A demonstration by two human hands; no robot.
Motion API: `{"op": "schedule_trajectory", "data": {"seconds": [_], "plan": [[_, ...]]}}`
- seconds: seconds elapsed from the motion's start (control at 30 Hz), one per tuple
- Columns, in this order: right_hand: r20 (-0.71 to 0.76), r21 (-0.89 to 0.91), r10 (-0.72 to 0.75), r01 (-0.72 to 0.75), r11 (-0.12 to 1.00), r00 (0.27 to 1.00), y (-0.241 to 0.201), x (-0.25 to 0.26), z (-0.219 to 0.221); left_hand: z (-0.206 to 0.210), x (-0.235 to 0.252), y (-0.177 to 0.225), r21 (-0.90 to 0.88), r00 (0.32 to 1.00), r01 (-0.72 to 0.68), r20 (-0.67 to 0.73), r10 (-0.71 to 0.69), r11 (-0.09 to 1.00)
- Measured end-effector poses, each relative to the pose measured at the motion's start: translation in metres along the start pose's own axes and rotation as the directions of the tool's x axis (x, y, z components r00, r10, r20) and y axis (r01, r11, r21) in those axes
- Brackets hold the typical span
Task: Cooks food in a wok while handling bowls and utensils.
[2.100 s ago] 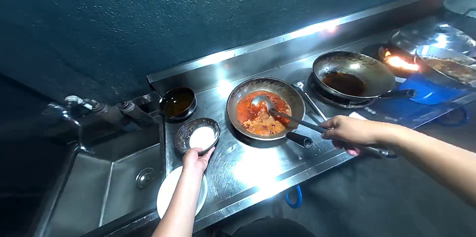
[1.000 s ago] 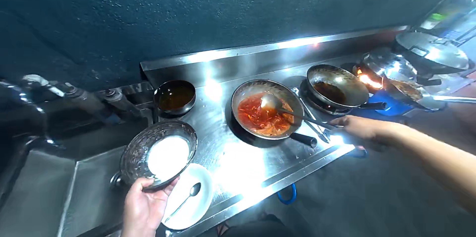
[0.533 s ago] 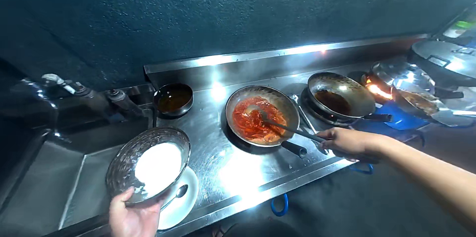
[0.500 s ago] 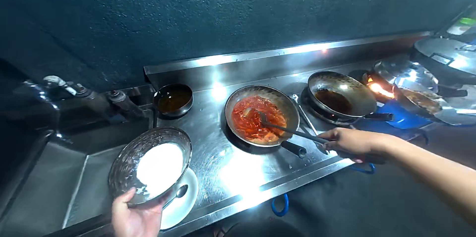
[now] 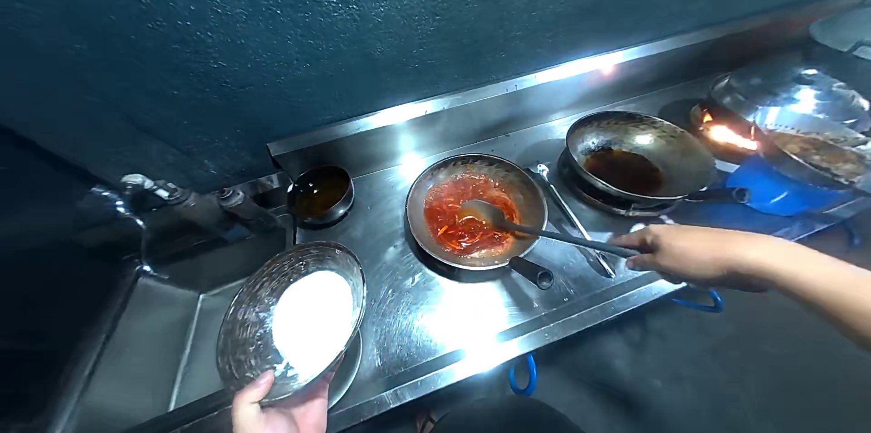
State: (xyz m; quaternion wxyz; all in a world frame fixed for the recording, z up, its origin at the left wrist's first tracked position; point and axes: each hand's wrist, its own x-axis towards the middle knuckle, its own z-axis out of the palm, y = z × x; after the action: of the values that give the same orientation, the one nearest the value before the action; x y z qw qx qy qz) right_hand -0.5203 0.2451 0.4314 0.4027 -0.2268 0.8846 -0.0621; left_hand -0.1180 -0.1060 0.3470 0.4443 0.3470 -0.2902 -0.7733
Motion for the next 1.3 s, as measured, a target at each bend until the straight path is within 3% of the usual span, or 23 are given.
{"op": "schedule_trajectory", "data": {"seconds": [0.17, 0.23, 0.4, 0.5, 0.9, 1.2, 1.3], "plan": [[-0.155, -0.042, 0.003, -0.010, 0.999, 0.988, -0.010, 0.021, 0.017, -0.006, -0.006, -0.002, -0.045, 0.999, 0.009, 0.040, -0.007, 0.999], [-0.091, 0.020, -0.005, 0.007, 1.000, 0.996, -0.017, 0.026, 0.029, -0.008, -0.006, -0.002, -0.051, 0.999, 0.011, 0.041, -0.009, 0.999], [0.200, 0.450, -0.138, 0.035, 0.892, 0.970, -0.007, 0.013, 0.032, -0.013, -0.005, 0.002, -0.047, 0.998, 0.009, 0.064, -0.006, 0.999], [0.214, 0.529, -0.156, 0.020, 0.848, 0.964, -0.001, 0.004, 0.025, -0.019, -0.004, 0.004, -0.055, 0.997, 0.013, 0.076, -0.009, 0.998], [-0.120, 0.428, -0.095, 0.138, 0.893, 0.988, -0.019, -0.063, -0.016, -0.025, 0.000, 0.002, 0.017, 0.999, -0.013, 0.044, 0.012, 1.000], [-0.360, 0.314, -0.128, 0.250, 0.916, 0.924, -0.026, -0.102, -0.021, -0.015, 0.005, -0.001, 0.075, 0.998, -0.017, 0.057, 0.012, 0.997], [-0.416, 0.199, -0.136, 0.236, 0.951, 0.899, -0.027, -0.112, -0.017, -0.010, 0.010, -0.004, 0.096, 0.998, -0.009, 0.058, 0.004, 0.995]]}}
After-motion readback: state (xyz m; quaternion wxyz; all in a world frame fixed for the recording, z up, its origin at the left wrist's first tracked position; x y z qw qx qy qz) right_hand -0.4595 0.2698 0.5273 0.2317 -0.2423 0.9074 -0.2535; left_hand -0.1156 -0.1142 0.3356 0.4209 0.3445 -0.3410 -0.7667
